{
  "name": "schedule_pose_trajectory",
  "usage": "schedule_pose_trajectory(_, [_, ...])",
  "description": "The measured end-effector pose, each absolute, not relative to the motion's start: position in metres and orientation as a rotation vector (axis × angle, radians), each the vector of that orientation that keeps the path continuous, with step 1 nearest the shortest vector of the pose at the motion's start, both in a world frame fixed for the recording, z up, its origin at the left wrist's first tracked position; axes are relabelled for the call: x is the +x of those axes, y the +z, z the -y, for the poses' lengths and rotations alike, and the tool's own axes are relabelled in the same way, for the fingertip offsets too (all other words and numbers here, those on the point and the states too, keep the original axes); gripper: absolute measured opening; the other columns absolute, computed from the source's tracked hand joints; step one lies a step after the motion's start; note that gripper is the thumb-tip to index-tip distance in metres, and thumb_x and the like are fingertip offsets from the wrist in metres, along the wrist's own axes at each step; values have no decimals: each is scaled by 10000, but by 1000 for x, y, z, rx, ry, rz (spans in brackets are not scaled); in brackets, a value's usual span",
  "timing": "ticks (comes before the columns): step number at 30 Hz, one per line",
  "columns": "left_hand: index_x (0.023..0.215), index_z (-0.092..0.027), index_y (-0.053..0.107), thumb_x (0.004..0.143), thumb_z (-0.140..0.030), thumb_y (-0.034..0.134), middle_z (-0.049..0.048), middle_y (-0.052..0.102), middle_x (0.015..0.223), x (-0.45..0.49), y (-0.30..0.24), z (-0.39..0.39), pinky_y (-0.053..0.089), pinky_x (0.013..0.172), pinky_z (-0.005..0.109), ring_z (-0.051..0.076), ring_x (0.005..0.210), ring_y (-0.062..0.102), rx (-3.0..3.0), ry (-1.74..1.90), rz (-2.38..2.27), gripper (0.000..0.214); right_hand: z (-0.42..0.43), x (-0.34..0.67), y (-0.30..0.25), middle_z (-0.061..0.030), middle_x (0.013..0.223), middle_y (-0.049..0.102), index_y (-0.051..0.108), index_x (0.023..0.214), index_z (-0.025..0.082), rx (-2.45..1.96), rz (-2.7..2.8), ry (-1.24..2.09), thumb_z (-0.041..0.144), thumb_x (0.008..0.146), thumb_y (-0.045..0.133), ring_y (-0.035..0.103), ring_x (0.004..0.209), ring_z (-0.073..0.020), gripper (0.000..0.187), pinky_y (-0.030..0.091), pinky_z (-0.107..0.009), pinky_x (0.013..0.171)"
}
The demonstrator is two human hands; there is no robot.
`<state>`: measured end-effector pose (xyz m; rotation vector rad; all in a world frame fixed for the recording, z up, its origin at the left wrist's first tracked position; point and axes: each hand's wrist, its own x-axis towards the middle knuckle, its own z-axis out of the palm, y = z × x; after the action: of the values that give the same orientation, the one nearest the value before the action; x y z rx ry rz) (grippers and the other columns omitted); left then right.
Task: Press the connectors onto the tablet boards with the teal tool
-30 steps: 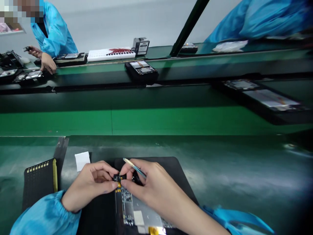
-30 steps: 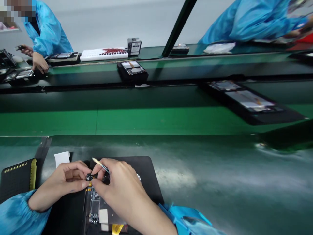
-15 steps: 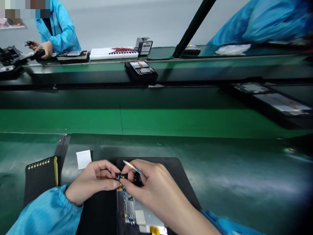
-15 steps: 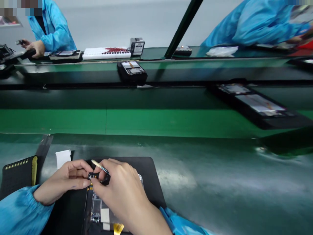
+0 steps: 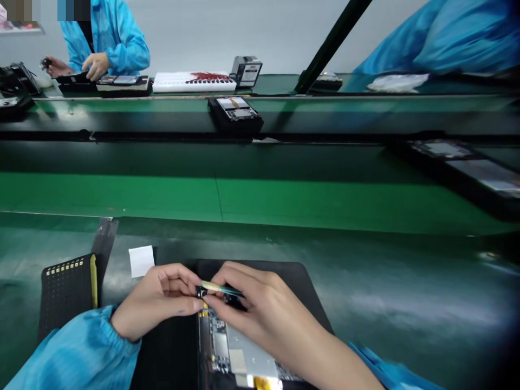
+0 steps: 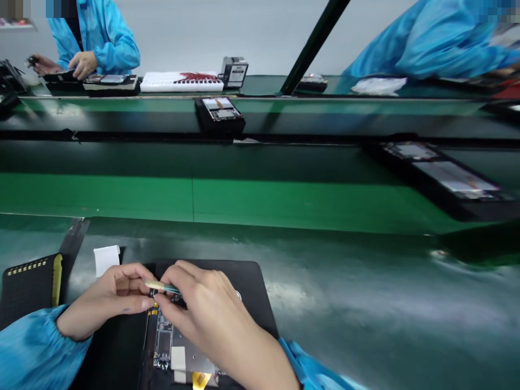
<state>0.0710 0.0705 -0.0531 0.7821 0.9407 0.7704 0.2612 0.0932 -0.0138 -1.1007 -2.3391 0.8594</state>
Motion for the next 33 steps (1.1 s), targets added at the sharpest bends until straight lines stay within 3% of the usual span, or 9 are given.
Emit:
schedule_pose_trajectory(4, [786, -165, 681, 627, -148, 805, -42, 663, 691, 72, -54, -72, 453, 621, 135, 55, 646, 609, 756, 796, -911, 202, -95, 261, -13, 41, 567, 519, 574, 637, 171, -1112, 2283, 923, 97, 779, 629, 463, 479, -104, 169, 297, -213, 429])
schedule_pose_trajectory(10, [817, -142, 673, 634, -169, 793, 16, 704, 749, 72, -57, -70, 475, 676, 186, 100, 707, 637, 772, 776, -936, 221, -91, 261, -14, 26, 604, 517, 561, 653, 171, -1066, 2306, 868, 102, 809, 547, 433, 476, -98, 172, 301, -216, 427])
schedule_pose_trajectory(13, [806, -150, 673, 626, -160, 793, -2, 693, 731, 72, -56, -69, 472, 673, 185, 92, 694, 632, 770, 782, -923, 217, -92, 262, -13, 32, 598, 517, 565, 650, 177, -1059, 2300, 891, 112, 810, 554, 428, 469, -95, 174, 296, -215, 419])
schedule_pose_trajectory(29, [790, -161, 675, 623, -121, 789, -45, 659, 687, 73, -54, -72, 433, 602, 136, 46, 630, 587, 738, 799, -889, 205, -95, 262, -12, 22, 597, 548, 584, 650, 172, -1106, 2278, 969, 107, 801, 596, 479, 500, -102, 164, 295, -203, 409])
schedule_pose_trajectory(33, [807, -151, 668, 629, -162, 793, -18, 676, 715, 73, -57, -71, 458, 648, 175, 78, 667, 614, 771, 777, -899, 218, -95, 262, -13, 17, 605, 541, 574, 652, 171, -1077, 2304, 922, 116, 812, 576, 475, 499, -106, 169, 299, -208, 409])
